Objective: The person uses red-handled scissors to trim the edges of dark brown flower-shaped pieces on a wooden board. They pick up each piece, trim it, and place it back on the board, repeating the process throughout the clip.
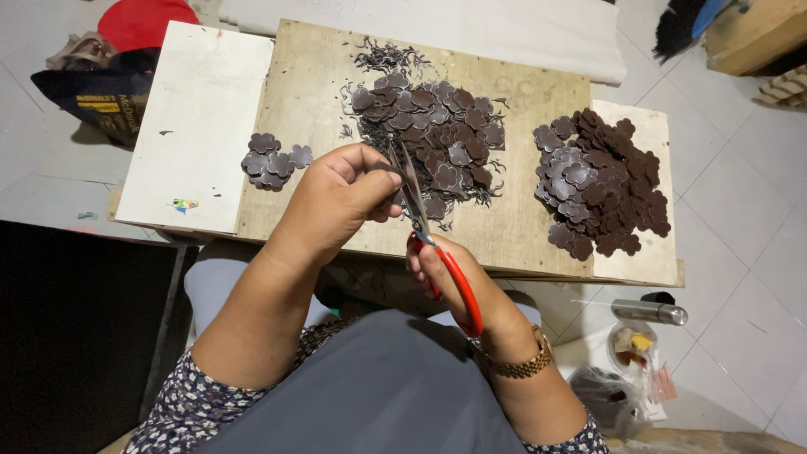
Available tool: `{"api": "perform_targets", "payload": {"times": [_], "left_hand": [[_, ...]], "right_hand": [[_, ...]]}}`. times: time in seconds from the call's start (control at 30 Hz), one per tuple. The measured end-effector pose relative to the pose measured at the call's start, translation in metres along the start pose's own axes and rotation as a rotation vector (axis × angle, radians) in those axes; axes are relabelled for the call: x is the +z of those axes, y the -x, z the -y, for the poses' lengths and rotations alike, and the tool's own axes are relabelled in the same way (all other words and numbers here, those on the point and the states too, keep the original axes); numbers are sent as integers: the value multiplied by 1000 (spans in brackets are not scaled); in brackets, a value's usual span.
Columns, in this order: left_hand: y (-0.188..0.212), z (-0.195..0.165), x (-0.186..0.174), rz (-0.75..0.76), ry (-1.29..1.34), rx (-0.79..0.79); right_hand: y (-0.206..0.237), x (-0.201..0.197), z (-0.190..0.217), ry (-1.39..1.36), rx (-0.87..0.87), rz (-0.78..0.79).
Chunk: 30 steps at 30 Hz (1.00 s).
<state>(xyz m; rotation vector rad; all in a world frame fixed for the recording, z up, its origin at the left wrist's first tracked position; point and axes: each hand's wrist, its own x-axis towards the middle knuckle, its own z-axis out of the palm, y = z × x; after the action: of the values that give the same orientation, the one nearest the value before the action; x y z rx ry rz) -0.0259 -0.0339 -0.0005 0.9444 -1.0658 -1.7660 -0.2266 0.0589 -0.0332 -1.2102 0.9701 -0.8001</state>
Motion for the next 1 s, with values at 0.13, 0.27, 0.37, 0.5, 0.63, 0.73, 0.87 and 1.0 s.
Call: {"api": "perform_targets", "payload": {"times": [0.13,0.27,0.37,0.5,0.63,0.73,0.87,1.0], "left_hand": [[-1,4,-3,23,-28,35],[-3,5,-3,40,-41,102],[-3,3,-2,23,-24,86],[-6,0,0,-14,166,-25],[-4,0,-2,13,0,85],[-4,1,-3,40,-73,137],[-2,1,-2,32,-69,146],[-1,0,1,21,-51,152]], "right_hand": [[-2,0,-1,34,-1,-16],[-5,0,-3,-48,45,-72],[-5,0,-3,-89,38,-78],[-5,-1,-3,-70,11,-71],[-5,0,-4,-108,7,-34],[-5,-1,-4,-106,14,-14],[-3,0,-4,-83,5,8],[-3,0,-4,-50,-22,38]]}}
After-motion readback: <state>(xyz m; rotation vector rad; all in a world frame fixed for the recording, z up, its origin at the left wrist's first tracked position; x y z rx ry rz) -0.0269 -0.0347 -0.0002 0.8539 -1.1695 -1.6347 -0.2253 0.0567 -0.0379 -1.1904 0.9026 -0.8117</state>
